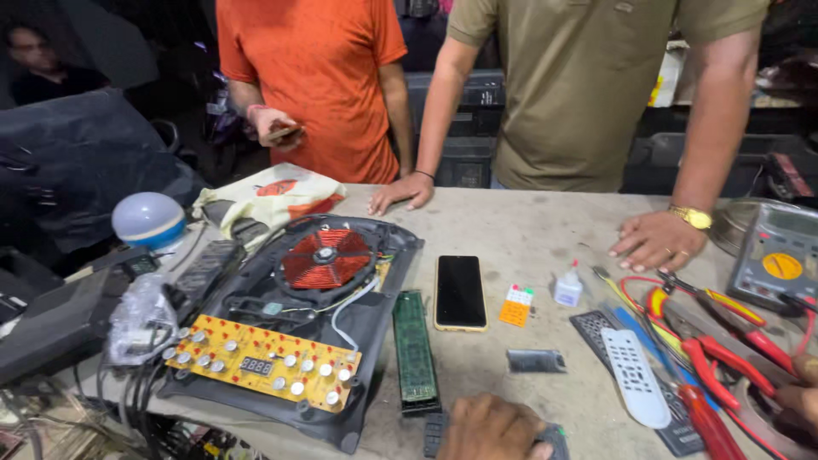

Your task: The person disassembles a black remote control, removes the battery cover, and uses a multimeter probe to test the circuit board. They then reassemble the remote, insert batteries, and press buttons to verify functionality.

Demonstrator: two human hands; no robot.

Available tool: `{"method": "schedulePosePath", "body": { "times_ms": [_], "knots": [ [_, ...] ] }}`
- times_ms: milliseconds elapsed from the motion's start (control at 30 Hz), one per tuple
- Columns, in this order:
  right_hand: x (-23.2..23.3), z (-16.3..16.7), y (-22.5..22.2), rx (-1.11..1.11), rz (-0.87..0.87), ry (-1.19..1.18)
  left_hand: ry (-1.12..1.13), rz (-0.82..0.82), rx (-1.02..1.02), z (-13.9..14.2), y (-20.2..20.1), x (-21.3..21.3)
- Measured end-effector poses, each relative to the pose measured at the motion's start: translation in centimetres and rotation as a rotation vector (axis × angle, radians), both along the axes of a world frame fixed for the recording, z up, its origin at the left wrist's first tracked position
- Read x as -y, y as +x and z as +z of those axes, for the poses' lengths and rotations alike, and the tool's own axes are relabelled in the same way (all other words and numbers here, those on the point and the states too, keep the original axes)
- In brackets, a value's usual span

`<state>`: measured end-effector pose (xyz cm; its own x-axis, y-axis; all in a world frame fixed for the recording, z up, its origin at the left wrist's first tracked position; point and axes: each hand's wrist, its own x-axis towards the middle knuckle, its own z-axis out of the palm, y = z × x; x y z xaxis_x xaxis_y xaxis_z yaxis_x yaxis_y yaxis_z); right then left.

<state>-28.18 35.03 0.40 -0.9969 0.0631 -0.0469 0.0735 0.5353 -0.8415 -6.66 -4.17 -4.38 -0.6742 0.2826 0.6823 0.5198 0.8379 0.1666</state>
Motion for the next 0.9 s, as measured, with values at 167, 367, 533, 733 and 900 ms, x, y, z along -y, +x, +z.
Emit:
{"method": "schedulePosePath", "body": {
  "times_ms": [167,367,533,733,900],
  "knots": [
    [0.3,-1.4,-0.6,-0.192,0.097,0.759,0.039,-0.024,0.073,2.1,0.9,-0.2],
    [0.3,0.4,0.3,-0.29,0.346,1.127,0.166,-0.04,0.132,4.3,2.6,-0.6],
    [0.6,2.4,0.7,-0.217,0.456,1.261,0.22,-0.037,0.173,6.0,3.8,-0.9],
    [2.2,7.5,5.7,0.024,0.33,1.304,0.204,0.035,0.119,7.5,4.4,-1.5],
    [1.7,11.2,9.1,0.019,0.229,0.829,0.224,-0.008,0.077,8.3,4.4,-2.1]
  ]
}}
